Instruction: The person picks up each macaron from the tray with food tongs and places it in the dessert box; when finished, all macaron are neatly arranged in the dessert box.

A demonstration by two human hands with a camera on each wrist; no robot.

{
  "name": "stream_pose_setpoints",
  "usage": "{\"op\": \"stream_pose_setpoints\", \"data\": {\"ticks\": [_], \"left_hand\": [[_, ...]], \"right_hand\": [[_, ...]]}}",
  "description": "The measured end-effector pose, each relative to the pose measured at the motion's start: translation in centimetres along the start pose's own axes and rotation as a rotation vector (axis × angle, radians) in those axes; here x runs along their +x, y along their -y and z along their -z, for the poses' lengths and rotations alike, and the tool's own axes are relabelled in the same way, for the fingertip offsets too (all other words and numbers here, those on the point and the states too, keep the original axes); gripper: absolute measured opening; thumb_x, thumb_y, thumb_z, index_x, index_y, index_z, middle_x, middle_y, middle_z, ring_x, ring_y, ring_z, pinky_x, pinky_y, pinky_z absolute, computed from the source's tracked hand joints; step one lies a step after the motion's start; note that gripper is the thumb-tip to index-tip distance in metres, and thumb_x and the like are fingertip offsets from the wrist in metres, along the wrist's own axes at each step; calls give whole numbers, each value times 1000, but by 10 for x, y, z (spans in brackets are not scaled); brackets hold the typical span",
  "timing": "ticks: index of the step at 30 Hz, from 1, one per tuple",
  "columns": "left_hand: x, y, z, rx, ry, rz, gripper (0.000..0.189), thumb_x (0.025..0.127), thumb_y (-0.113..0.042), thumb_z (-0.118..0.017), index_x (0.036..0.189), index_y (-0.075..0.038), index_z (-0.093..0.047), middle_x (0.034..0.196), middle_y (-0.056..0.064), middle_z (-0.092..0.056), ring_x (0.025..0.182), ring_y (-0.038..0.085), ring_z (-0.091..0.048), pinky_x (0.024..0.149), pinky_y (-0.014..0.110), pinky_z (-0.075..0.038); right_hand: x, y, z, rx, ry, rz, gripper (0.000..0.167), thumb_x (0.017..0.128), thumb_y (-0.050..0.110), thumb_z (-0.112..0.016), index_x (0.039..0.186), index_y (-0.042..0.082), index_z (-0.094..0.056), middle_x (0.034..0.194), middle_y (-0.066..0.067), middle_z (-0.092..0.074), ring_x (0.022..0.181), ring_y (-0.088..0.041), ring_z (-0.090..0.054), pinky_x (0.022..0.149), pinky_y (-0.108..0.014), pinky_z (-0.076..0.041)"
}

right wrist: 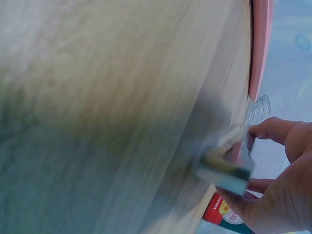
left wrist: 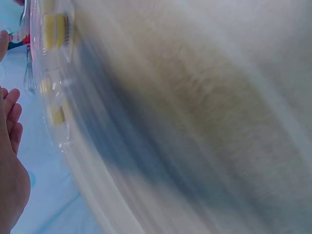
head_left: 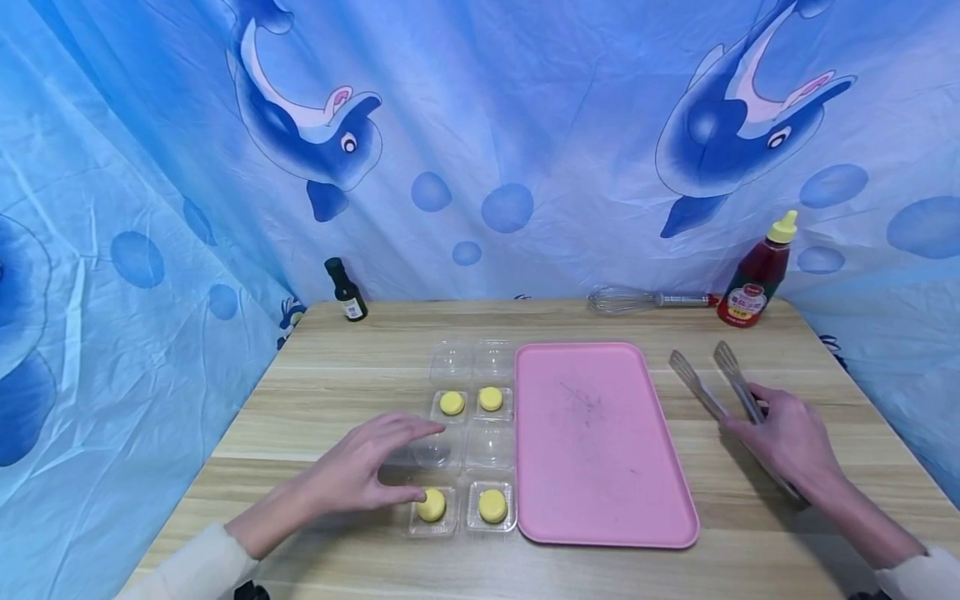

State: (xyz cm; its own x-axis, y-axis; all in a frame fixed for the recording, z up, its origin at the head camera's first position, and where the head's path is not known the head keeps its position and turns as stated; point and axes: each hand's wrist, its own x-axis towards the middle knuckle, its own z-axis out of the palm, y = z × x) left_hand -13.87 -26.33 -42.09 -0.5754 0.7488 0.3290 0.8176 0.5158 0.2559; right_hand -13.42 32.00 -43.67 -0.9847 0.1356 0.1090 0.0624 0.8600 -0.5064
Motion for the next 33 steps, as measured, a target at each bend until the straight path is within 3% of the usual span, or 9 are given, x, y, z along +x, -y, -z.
{"op": "stream_pose_setpoints", "data": {"ticks": [4,10,14,17,21,23,25,28,33], "left_hand": [[8,4,0,10,-3,-12,85,82,-47,-91,154,-17,-56,150,1,-63,134,26,-60,109,54,-52],[26,10,3,6,18,-30,85,84,-46,-89,154,-13,-55,151,5,-61,137,30,-58,112,56,-49],[39,13,8,0,61,4,89,86,-49,-87,158,-12,-50,157,5,-56,142,30,-53,118,55,-44],[49,16,12,-2,106,62,94,87,-52,-85,161,-10,-45,160,8,-52,145,31,-50,121,54,-40],[65,26,17,-34,159,159,101,89,-50,-85,164,-5,-35,165,16,-43,150,35,-43,124,54,-36],[74,32,19,-57,179,199,105,89,-48,-85,166,-2,-30,168,19,-37,152,37,-39,125,54,-33],[84,39,21,-71,196,230,109,90,-46,-86,167,-1,-24,170,20,-31,154,37,-35,126,53,-30],[97,51,22,-73,216,260,111,91,-45,-85,168,0,-19,172,21,-25,156,37,-31,128,51,-28],[116,68,19,-82,240,303,108,95,-41,-82,170,-5,-13,175,16,-17,159,34,-26,130,48,-23]], "right_hand": [[1,-1,2,-25,30,-13,83,85,26,-85,139,-25,-48,126,-50,-55,90,-45,-61,61,-41,-52],[1,0,3,-42,84,-54,90,88,29,-82,143,-28,-40,125,-51,-52,83,-39,-56,54,-36,-46],[0,3,3,-84,119,-60,81,92,36,-78,134,-25,-48,94,-39,-54,70,-33,-53,49,-37,-43],[-1,8,2,-130,50,11,74,91,42,-80,114,-20,-49,85,-30,-48,68,-37,-52,52,-44,-46],[5,25,-3,-160,-137,219,77,84,39,-90,117,-15,-45,101,-35,-48,87,-47,-50,66,-55,-46],[11,39,-4,-126,-158,306,87,84,34,-91,136,-16,-42,124,-41,-48,112,-56,-50,89,-66,-49],[17,55,-6,-84,-120,358,100,85,34,-90,152,-14,-34,145,-42,-42,133,-56,-43,107,-67,-44],[26,84,-10,25,0,391,117,91,34,-86,165,-10,-7,169,-39,-10,156,-56,-11,126,-70,-13],[46,123,-30,158,142,493,112,94,35,-84,168,-2,-8,173,-29,-11,158,-51,-14,125,-69,-17]]}}
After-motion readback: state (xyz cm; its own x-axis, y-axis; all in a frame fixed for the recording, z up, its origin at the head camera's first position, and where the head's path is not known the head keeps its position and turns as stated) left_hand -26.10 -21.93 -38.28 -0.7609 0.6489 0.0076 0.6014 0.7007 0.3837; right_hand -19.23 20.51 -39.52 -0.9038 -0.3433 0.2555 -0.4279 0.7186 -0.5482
